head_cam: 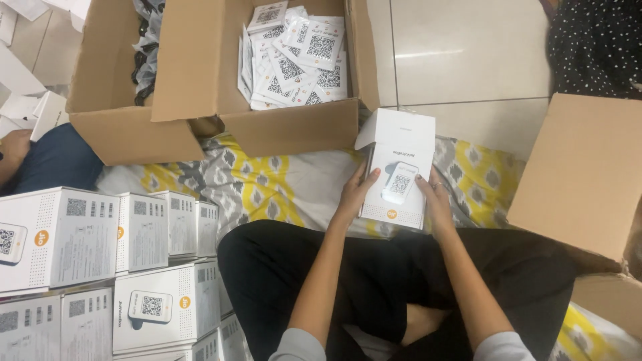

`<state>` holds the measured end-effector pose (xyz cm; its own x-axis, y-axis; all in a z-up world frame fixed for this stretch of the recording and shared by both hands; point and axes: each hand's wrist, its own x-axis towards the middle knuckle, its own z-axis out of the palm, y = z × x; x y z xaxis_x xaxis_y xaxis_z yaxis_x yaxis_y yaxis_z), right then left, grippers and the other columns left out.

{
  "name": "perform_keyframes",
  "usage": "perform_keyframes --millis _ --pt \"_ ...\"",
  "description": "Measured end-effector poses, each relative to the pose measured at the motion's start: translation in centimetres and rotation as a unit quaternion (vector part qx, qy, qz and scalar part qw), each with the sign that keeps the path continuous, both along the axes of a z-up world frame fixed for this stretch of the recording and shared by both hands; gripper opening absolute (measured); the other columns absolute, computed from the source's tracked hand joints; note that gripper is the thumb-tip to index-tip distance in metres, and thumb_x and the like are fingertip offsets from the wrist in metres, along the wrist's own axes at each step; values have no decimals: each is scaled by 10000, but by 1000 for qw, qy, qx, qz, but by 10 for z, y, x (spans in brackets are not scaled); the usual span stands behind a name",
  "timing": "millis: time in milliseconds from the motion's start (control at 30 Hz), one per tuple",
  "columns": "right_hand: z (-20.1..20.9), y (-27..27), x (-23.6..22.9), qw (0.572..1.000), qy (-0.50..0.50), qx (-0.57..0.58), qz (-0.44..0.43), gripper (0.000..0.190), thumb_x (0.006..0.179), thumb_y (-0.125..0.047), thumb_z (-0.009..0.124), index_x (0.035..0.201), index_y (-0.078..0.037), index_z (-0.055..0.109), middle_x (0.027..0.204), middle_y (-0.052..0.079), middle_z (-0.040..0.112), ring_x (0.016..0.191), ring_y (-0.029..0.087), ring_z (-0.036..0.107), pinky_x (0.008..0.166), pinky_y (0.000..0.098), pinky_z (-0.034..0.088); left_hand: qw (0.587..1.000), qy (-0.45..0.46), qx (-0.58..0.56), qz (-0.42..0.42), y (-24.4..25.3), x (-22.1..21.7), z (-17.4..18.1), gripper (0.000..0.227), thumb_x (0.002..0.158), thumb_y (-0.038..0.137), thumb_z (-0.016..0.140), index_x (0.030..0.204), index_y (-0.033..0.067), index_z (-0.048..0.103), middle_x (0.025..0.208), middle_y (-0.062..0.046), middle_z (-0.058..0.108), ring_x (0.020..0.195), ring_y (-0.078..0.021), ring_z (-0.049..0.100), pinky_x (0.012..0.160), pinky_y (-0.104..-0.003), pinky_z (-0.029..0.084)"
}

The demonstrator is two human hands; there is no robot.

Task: The person assembles product boxes and inserts printed materials and manuals.

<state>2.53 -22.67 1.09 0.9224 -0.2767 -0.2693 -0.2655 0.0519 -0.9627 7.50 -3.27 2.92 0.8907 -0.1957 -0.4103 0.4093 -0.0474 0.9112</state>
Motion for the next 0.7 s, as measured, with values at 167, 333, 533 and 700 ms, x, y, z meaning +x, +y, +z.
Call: perform_keyframes --millis 167,333,533,700 --pt "-13 -1 -2 996 74 -45 -19 609 1051 -347 433 1599 -104 321 1331 212 629 1132 254 646 980 376 515 992 -76 85 -45 -4 -11 -21 700 985 595 492 1579 230 435 1497 -147 569 1381 -283 542 1111 -358 422" --pt "-17 2 -10 996 38 -47 -62 544 1093 -356 405 1531 -37 452 1223 214 675 1051 239 654 933 354 524 948 -247 195 -47 -21 -19 -34 653 1010 552 478 1548 185 441 1563 -142 509 1391 -307 507 1095 -399 426" --pt "-14 1 -5 996 -9 -24 -86 520 1088 -284 447 1544 -33 435 1212 201 679 1013 193 637 894 320 521 986 -153 48 36 -29 -4 -28 530 990 336 598 1499 197 545 1476 -101 628 1249 -240 692 1017 -340 530" --pt "-23 -24 9 998 20 28 -58 590 1030 -197 534 1579 -46 379 1275 210 665 1079 230 670 901 322 555 993 -107 34 33 -33 15 -29 720 986 273 633 1614 209 286 1501 -103 580 1309 -192 612 1076 -306 458"
